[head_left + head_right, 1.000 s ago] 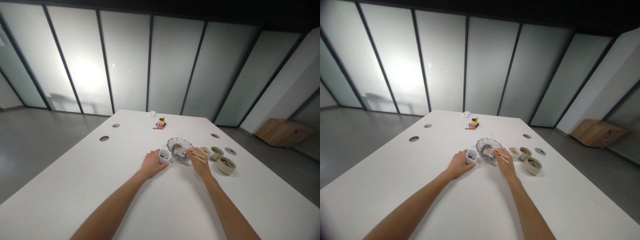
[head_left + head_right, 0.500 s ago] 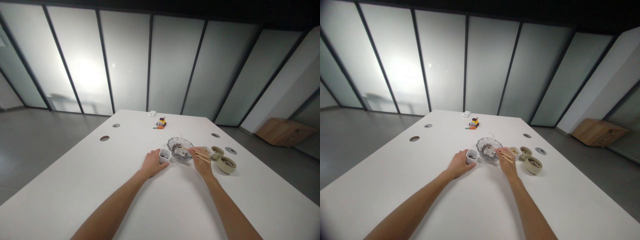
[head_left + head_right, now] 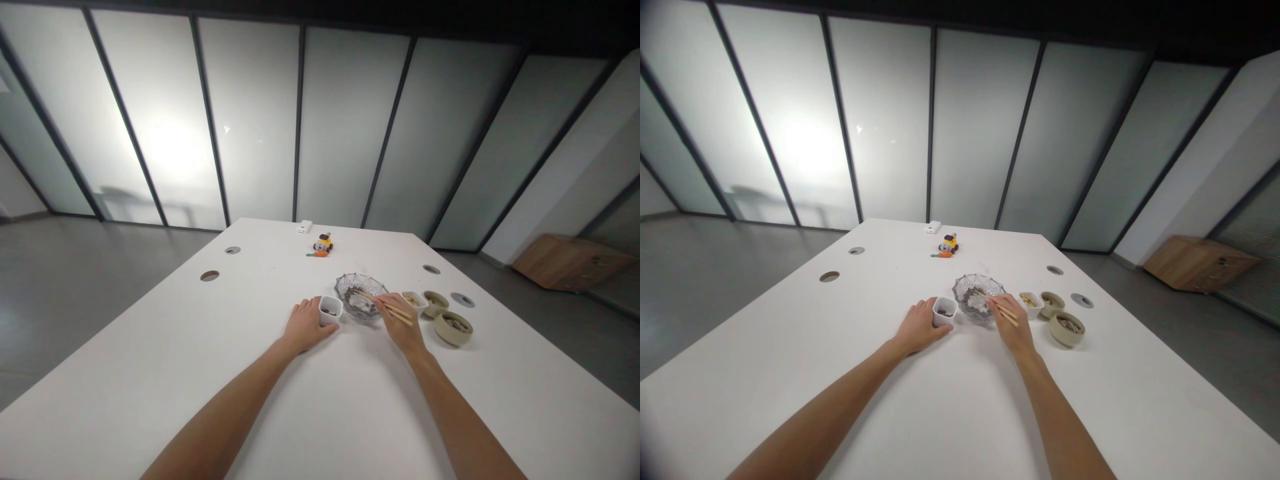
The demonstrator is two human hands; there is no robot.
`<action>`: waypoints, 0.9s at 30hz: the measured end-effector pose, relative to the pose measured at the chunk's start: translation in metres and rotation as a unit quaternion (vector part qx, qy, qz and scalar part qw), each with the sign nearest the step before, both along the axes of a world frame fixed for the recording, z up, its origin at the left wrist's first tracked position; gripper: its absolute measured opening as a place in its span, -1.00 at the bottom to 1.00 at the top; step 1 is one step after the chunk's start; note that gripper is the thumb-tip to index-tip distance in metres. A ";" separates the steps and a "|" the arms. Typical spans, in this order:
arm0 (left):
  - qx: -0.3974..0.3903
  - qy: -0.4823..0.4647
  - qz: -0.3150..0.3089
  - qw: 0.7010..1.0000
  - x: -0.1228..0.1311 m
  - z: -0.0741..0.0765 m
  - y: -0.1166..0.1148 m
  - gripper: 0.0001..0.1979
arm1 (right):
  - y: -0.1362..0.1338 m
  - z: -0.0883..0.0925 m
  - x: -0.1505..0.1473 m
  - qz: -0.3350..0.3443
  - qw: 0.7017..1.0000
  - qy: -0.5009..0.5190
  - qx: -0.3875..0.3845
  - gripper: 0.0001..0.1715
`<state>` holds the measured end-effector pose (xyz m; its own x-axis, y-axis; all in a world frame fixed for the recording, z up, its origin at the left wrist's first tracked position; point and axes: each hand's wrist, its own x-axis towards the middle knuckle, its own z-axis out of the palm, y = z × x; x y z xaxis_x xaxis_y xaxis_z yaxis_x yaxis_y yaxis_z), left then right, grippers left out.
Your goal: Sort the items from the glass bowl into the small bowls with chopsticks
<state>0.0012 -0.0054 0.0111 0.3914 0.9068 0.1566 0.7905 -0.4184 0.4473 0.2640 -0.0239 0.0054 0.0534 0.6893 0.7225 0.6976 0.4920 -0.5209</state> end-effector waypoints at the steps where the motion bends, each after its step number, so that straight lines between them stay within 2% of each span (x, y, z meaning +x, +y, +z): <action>1: 0.002 0.000 0.000 1.000 0.000 0.000 0.000 -0.48 | 0.000 0.001 0.001 -0.007 1.000 -0.003 0.005 -0.51; 4: 0.007 -0.001 -0.001 1.000 0.000 -0.003 0.002 -0.46 | 0.000 0.006 0.004 -0.048 0.998 0.006 0.026 -0.48; 7: 0.010 -0.004 -0.002 1.000 0.000 -0.005 0.003 -0.46 | -0.003 0.013 0.006 -0.084 0.994 0.063 0.028 -0.49; 9: 0.011 -0.005 -0.003 1.000 -0.001 -0.005 0.002 -0.46 | -0.006 0.019 0.005 -0.060 0.988 0.144 0.008 -0.52; 11: 0.011 -0.006 -0.003 1.000 -0.001 -0.003 0.001 -0.46 | -0.010 0.024 0.001 -0.009 0.974 0.226 -0.028 -0.56; 14: 0.012 -0.008 -0.002 1.000 -0.001 0.000 -0.001 -0.47 | -0.016 0.028 -0.005 0.042 0.960 0.265 -0.076 -0.58; 17: 0.011 -0.009 -0.002 1.000 -0.001 0.000 -0.001 -0.48 | -0.017 0.027 -0.004 -0.001 0.976 0.213 -0.051 -0.56; 19: 0.013 -0.009 -0.003 1.000 -0.001 -0.002 0.000 -0.49 | -0.014 0.024 -0.002 -0.060 0.989 0.137 -0.002 -0.54; 21: 0.012 -0.007 -0.002 1.000 -0.001 -0.003 0.000 -0.49 | -0.011 0.020 0.001 -0.087 0.994 0.057 0.034 -0.53; 23: 0.007 -0.004 0.000 1.000 -0.001 -0.003 0.001 -0.48 | -0.006 0.014 0.001 -0.071 0.996 0.013 0.044 -0.52; 27: 0.001 -0.001 -0.001 1.000 -0.001 0.000 0.000 -0.47 | 0.002 0.004 -0.003 -0.026 0.999 0.003 0.022 -0.55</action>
<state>0.0003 -0.0057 0.0110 0.3932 0.9057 0.1585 0.7884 -0.4209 0.4486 0.2611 -0.0219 0.0093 0.0919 0.6534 0.7514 0.7197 0.4780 -0.5036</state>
